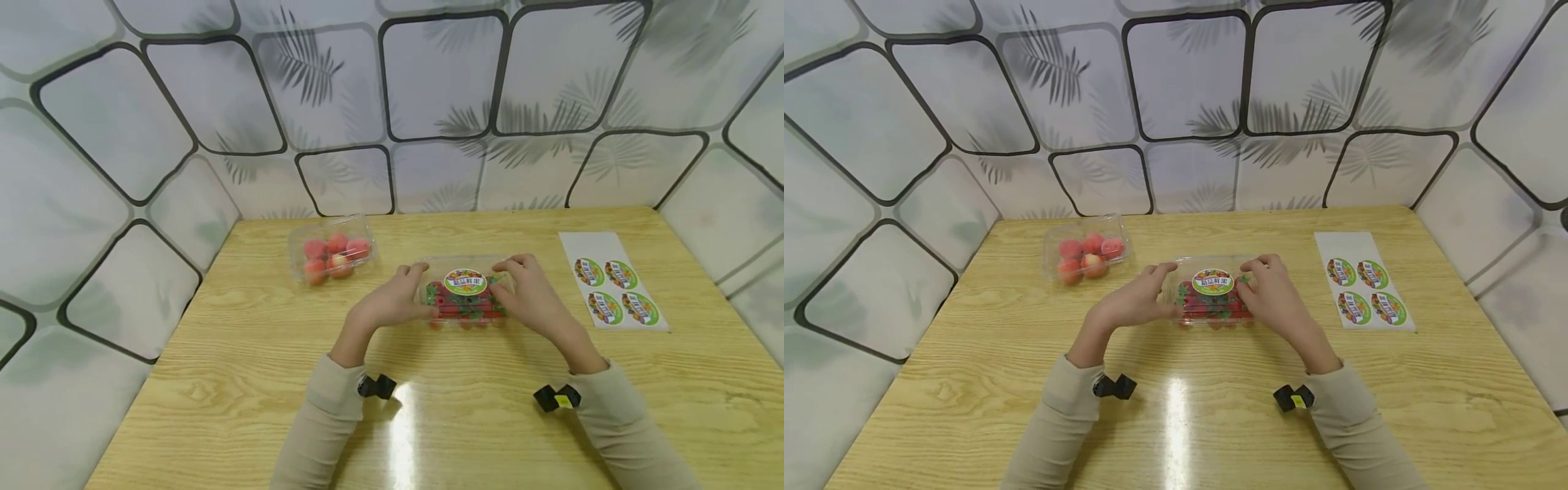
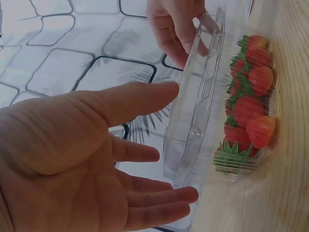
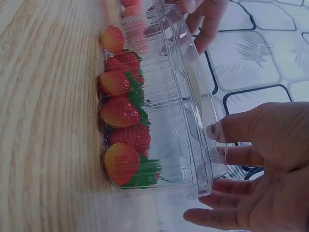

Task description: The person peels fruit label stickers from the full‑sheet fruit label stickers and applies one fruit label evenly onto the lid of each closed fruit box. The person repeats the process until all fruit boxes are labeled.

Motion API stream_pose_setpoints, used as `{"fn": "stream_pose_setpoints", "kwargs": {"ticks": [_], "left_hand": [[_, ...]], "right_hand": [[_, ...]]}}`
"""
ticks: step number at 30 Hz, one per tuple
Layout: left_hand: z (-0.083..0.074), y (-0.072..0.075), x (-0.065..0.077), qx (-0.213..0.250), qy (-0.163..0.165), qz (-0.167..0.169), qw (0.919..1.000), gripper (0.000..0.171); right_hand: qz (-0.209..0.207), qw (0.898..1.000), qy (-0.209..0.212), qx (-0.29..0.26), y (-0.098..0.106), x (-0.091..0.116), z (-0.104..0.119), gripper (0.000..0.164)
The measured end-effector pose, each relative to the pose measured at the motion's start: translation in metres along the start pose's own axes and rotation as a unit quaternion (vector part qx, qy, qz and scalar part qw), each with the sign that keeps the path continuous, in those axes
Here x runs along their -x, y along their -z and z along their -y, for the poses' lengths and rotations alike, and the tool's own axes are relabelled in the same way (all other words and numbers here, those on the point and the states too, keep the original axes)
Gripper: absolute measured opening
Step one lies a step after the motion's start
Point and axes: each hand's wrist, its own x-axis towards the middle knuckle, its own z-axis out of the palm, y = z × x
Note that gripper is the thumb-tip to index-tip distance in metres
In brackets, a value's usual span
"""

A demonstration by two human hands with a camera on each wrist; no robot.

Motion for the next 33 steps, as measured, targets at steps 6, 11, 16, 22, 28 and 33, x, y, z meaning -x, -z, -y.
{"fn": "stream_pose_setpoints", "kwargs": {"ticks": [6,11,16,22,28,33], "left_hand": [[0.004,-0.004,-0.005,-0.005,-0.013,0.015,0.9998,0.107],[0.006,-0.005,-0.005,-0.004,-0.007,0.014,0.9999,0.111],[0.006,-0.002,-0.005,-0.003,-0.013,0.033,0.9994,0.111],[0.007,-0.001,-0.005,0.008,-0.019,0.041,0.9989,0.110],[0.007,-0.001,-0.006,0.018,-0.007,0.033,0.9993,0.112],[0.011,-0.002,-0.007,0.051,-0.003,0.028,0.9983,0.113]], "right_hand": [[0.027,0.999,-0.020,-0.019,0.003,-0.001,-0.003,0.050],[0.058,0.998,-0.030,-0.018,0.008,0.001,-0.005,0.063],[0.088,0.996,-0.017,-0.012,0.011,0.001,-0.006,0.073],[0.117,0.993,-0.023,-0.018,0.013,0.001,-0.008,0.092],[0.149,0.988,-0.008,-0.040,0.014,0.002,-0.012,0.113],[0.158,0.985,0.002,-0.064,0.013,0.001,-0.014,0.118]]}}
